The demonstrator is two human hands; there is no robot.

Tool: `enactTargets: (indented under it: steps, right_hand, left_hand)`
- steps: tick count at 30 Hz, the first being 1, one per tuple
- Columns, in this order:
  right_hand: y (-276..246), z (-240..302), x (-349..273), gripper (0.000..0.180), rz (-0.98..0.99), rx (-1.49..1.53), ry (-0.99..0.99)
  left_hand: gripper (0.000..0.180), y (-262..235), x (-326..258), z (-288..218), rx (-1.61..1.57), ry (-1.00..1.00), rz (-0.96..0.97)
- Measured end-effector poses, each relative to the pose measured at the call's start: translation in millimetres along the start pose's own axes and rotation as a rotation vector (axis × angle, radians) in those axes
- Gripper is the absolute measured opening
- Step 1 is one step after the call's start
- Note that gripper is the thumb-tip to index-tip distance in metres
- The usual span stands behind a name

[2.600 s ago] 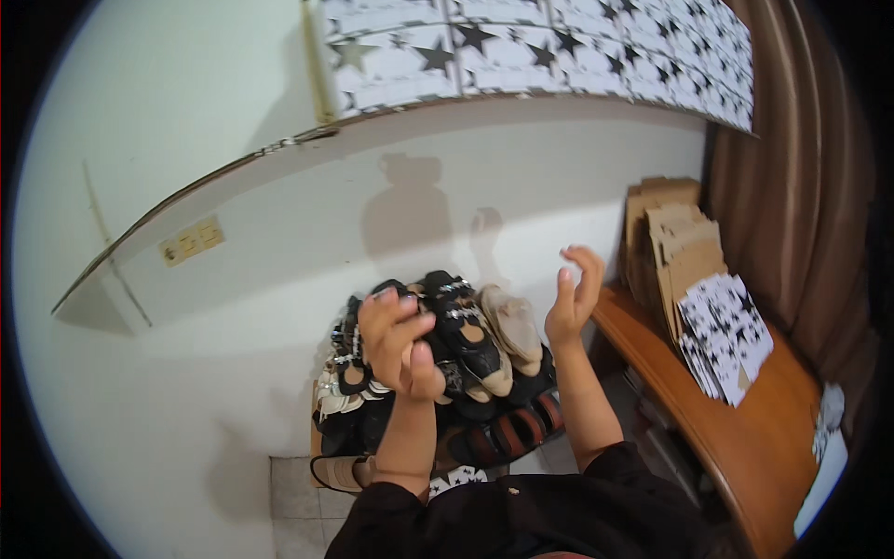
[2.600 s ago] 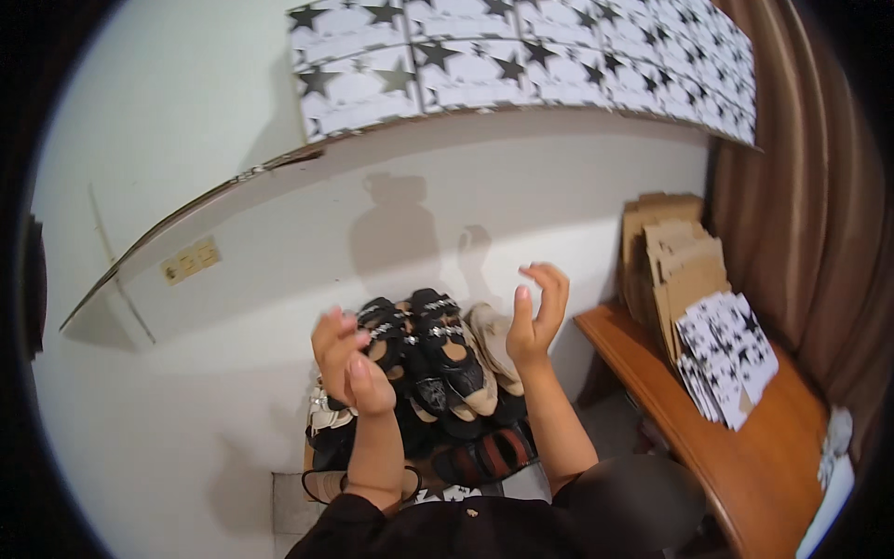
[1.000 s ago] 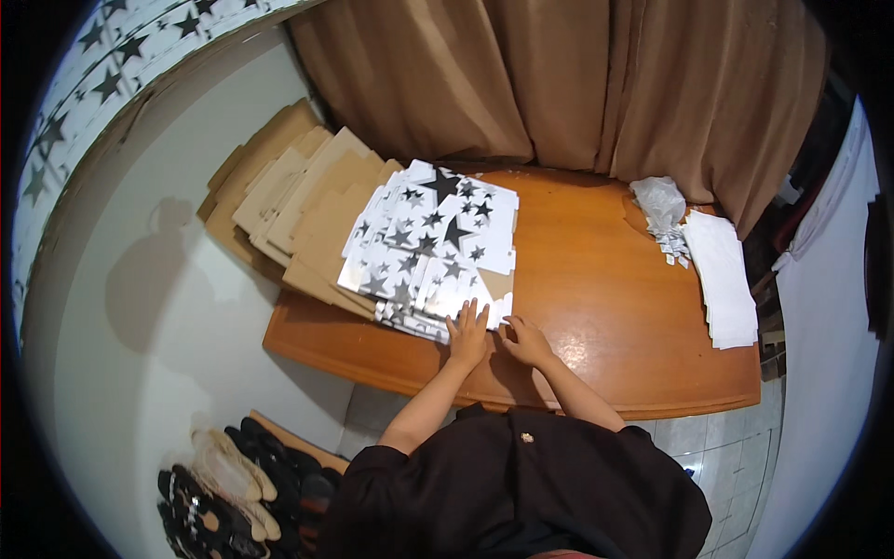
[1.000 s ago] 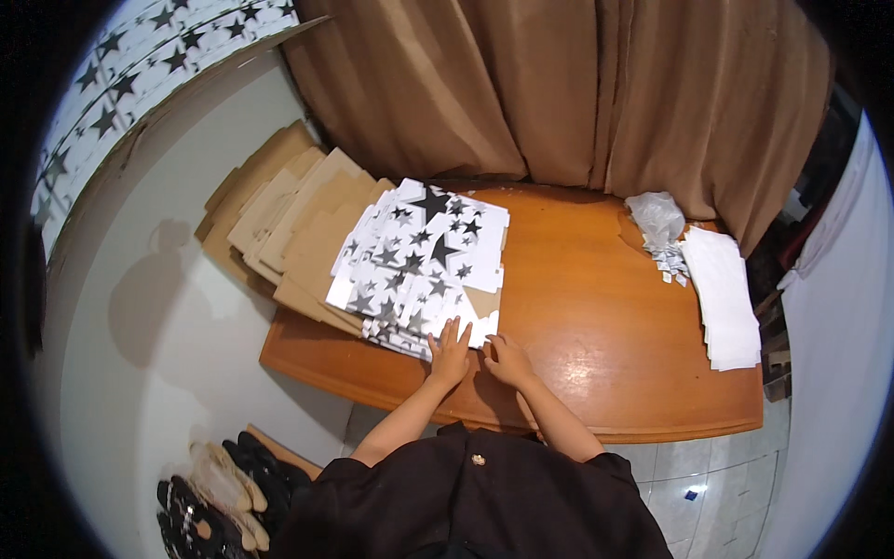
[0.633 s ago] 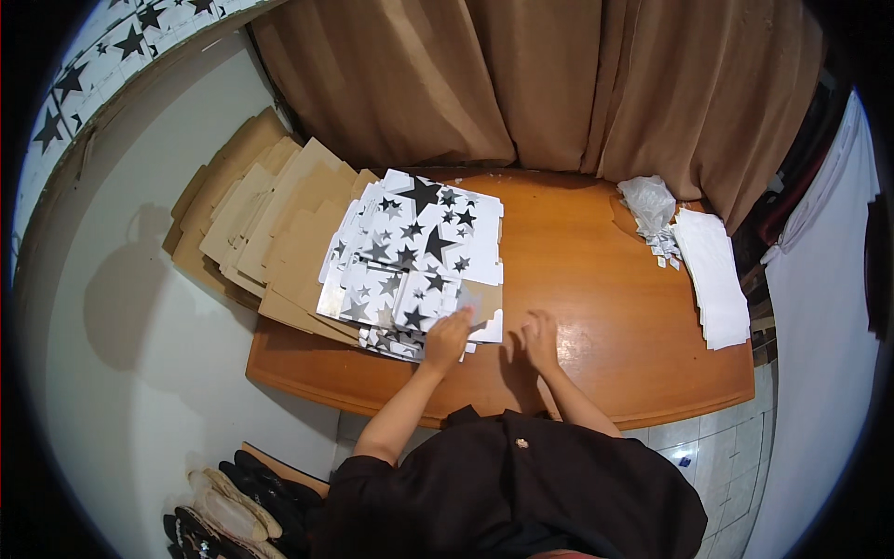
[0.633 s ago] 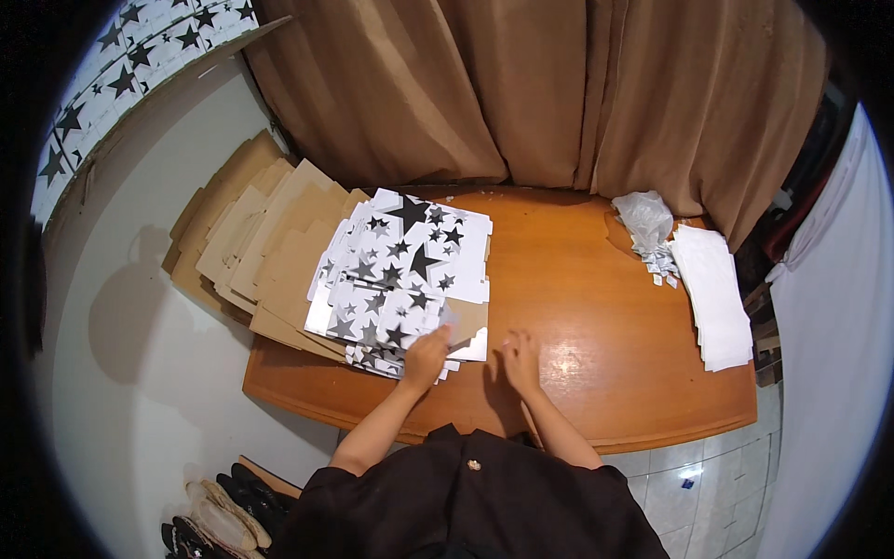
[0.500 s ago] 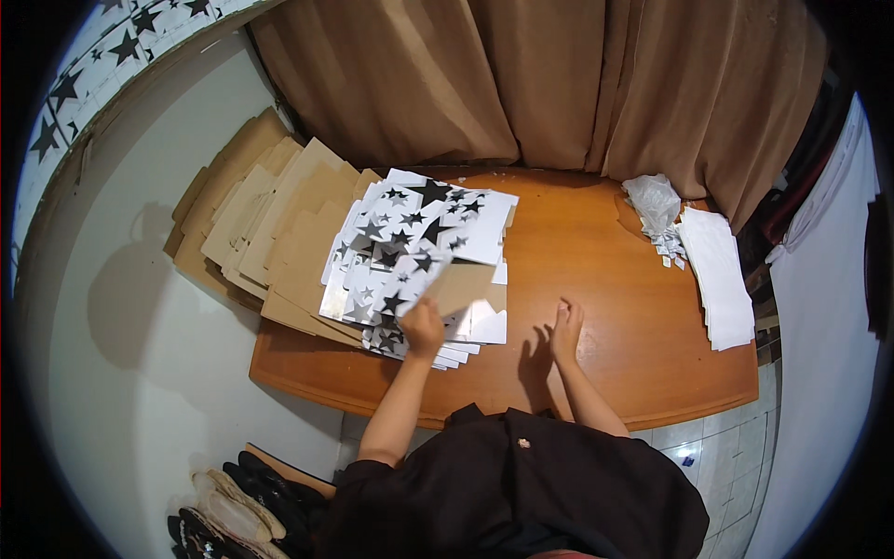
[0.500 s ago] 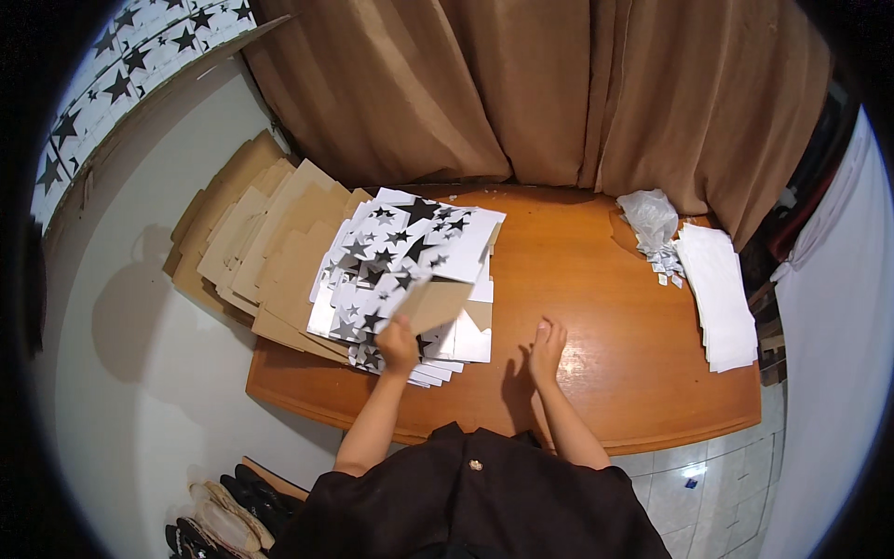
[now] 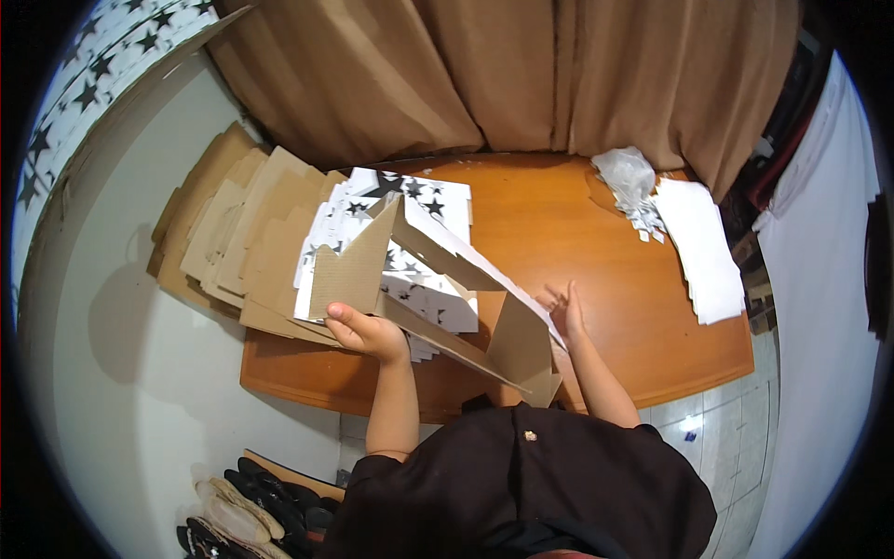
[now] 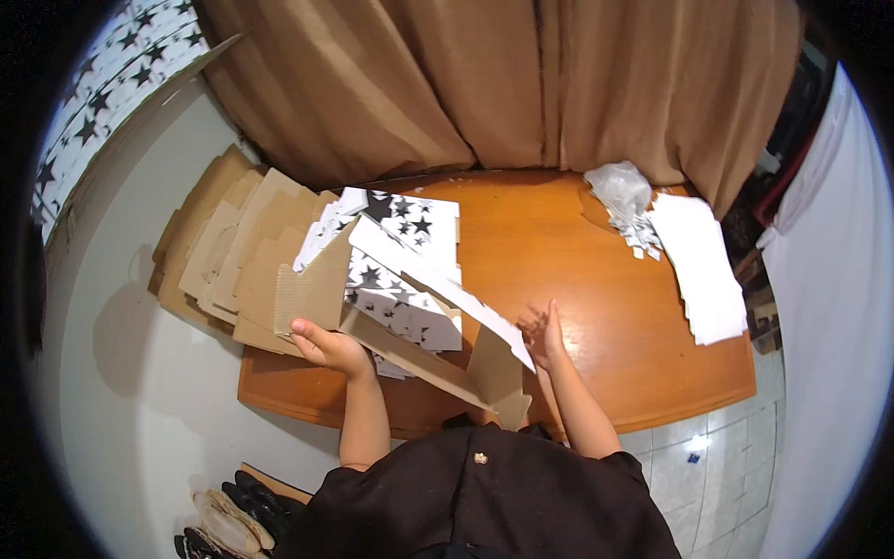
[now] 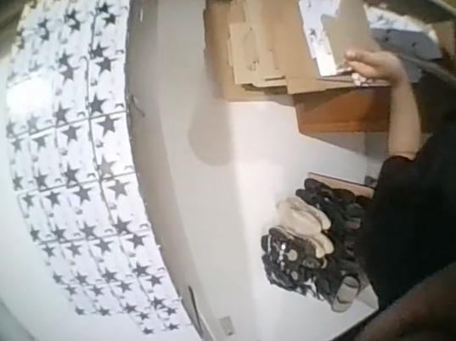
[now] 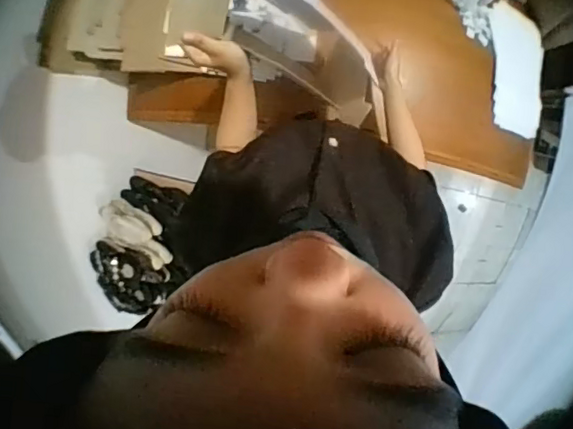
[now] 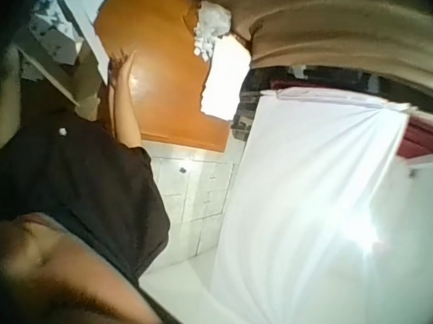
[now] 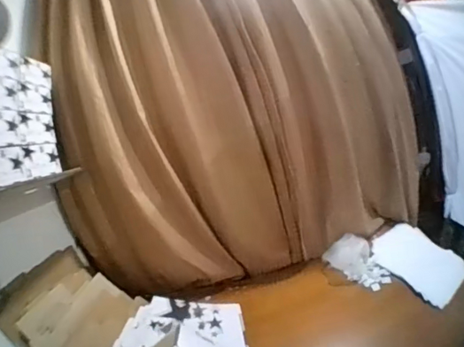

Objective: Folding shoe box components, placing tissue paper inside, closing them, and stacking them on a shelf.

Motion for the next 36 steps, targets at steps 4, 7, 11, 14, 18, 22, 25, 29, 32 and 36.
enactTargets:
  steps: [4, 7, 11, 14, 18, 22, 25, 29, 32, 36]
  right_hand:
    - [-27.6, -1.2, -26.0, 0.077, 0.114, 0.244, -0.166]
    - [-37.7, 22.2, -44.4, 0.074, 0.116, 0.263, -0.316]
    - [-115.2, 54.6, -94.6, 0.071, 0.135, 0.286, -0.490]
    - [-136.1, 87.1, -108.6, 0.068, 0.185, 0.278, -0.611]
    - [-193.2, 101.5, -124.1, 0.060, 0.184, 0.277, -0.646]
    - [-200.5, 103.7, -128.9, 0.045, 0.060, 0.256, -0.352]
    - [-209.4, 91.8, -122.8, 0.043, -0.115, 0.107, -0.313]
    - [-203.8, 80.6, -117.5, 0.041, -0.130, -0.125, -0.090]
    - [-202.7, 76.6, -105.8, 0.048, -0.219, -0.152, -0.022]
    - [-148.0, 91.4, -118.7, 0.074, -0.250, -0.279, 0.114]
  left_hand:
    - [0.050, 24.0, -44.8, -10.6, -0.063, -0.102, 0.034]
    - [0.049, 53.0, -83.1, -23.8, -0.167, -0.189, 0.139]
    - [0.049, 69.4, -133.4, -34.5, -0.279, -0.344, 0.408]
    - [0.046, 62.2, -176.7, -23.1, -0.374, -0.411, 0.584]
    - [0.052, 45.1, -217.9, -2.7, -0.604, -0.697, 0.708]
    - [0.060, 39.8, -225.2, 18.1, -0.709, -0.933, 0.621]
    - [0.062, 39.2, -219.2, 28.3, -0.846, -1.202, 0.512]
    - [0.060, 35.9, -215.5, 61.5, -1.088, -1.398, 0.711]
    - [0.055, 21.2, -222.8, 143.7, -0.453, -1.319, 0.852]
    - [0.056, -6.1, -240.2, 217.9, -0.948, -1.495, 0.904]
Point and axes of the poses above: each hand's wrist, its own x-axis towards the middle knuckle, its own y-axis out of the palm, z = x × y, the point moved 4 cm from there along x, towards the middle knuckle
